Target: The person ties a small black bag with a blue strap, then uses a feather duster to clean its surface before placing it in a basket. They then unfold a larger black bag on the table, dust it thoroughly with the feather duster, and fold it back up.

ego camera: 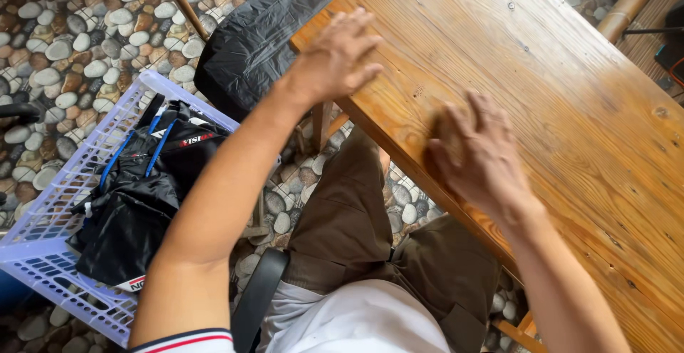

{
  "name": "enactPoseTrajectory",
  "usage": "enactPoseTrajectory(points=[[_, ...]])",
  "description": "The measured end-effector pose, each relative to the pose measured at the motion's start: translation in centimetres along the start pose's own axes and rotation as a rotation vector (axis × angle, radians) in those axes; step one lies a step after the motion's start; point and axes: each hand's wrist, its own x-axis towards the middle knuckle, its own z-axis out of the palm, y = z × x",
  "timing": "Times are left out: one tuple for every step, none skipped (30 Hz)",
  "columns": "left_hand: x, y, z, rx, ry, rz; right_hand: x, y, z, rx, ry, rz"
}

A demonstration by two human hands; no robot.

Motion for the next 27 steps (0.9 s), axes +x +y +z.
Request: enactPoseTrajectory(points=[[-0.9,-1.2,-0.2,0.003,0.002,-0.005,1.0,-0.8,1.3,-0.001,0.0,-0.006],[-1.9,-2.4,-0.4,-0.017,0.046,-0.027,2.0,-1.8,2.6,-0.015,0.089,-0.125],[-3.0,-3.6,-0.7,-0.038,0.089,-0.052,3.0,-2.8,4.0,-0.028,0.177,-0.245],[-3.9,-4.5,-0.9,-0.035,0.092,-0.059,3.5,-4.7,4.2,-0.028,0.174,-0.253],[-4.9,-5.4,-1.3,-0.038,0.119,-0.077,4.1,-6.6,4.4,-0.004,0.206,-0.334],[-5.9,-6.3,-1.6,-0.04,0.147,-0.094,4.7,-8.6,4.5,0.022,0.237,-0.416],[-6.7,-6.7,-2.1,-0.036,0.152,-0.103,5.3,-10.0,5.2,0.021,0.234,-0.426],[-7.4,-7.2,-2.6,-0.096,0.16,-0.149,5.9,-11.4,5.9,0.108,0.358,-0.59],[-8.2,-7.6,-3.0,-0.157,0.167,-0.195,6.5,-12.8,6.6,0.198,0.479,-0.752],[-8.8,-8.6,-2.6,-0.154,0.171,-0.204,7.5,-13.4,8.2,0.2,0.475,-0.762],[-9.5,-9.6,-2.3,-0.163,0.205,-0.217,8.5,-14.1,9.8,0.314,0.446,-0.746],[-10.1,-10.7,-1.9,-0.172,0.239,-0.229,9.6,-14.7,11.4,0.426,0.415,-0.727],[-11.1,-12.2,-0.8,-0.17,0.238,-0.237,12.4,-14.2,15.7,0.43,0.41,-0.732],[-12.0,-13.7,0.3,-0.187,0.24,-0.269,15.1,-13.5,20.0,0.618,0.262,-0.544],[-12.8,-15.2,1.4,-0.204,0.245,-0.299,17.9,-12.8,24.2,0.79,0.112,-0.349],[-13.7,-16.8,2.6,-0.203,0.248,-0.305,19.7,-13.3,26.7,0.79,0.108,-0.353],[-14.5,-18.4,3.8,-0.172,0.205,-0.415,21.6,-13.6,29.2,1.097,0.056,-0.124],[-15.3,-20.1,5.1,-0.141,0.162,-0.526,23.5,-13.9,31.7,1.391,-0.001,0.12],[-16.2,-21.5,6.3,-0.136,0.164,-0.528,25.0,-13.8,33.0,1.393,-0.003,0.115],[-17.1,-22.8,7.6,-0.156,0.129,-0.658,26.5,-13.7,34.4,1.558,-0.087,0.309],[-18.1,-24.3,8.8,-0.174,0.092,-0.788,28.0,-13.7,35.8,1.716,-0.176,0.511],[-18.5,-24.8,9.2,-0.167,0.093,-0.79,29.5,-13.4,38.1,1.72,-0.18,0.506],[-18.8,-25.2,9.7,-0.159,0.007,-0.887,31.0,-13.0,40.4,1.745,-0.179,0.533],[-19.1,-25.6,10.3,-0.15,-0.079,-0.983,32.4,-12.5,42.7,1.77,-0.178,0.56],[-18.5,-25.7,10.4,-0.148,-0.081,-0.982,32.7,-13.1,42.2,1.772,-0.178,0.561],[-18.0,-25.8,10.6,-0.17,-0.132,-1.003,33.0,-13.8,41.7,1.721,-0.14,0.651],[-17.4,-25.9,10.8,-0.191,-0.184,-1.023,33.2,-14.4,41.2,1.668,-0.102,0.741]])
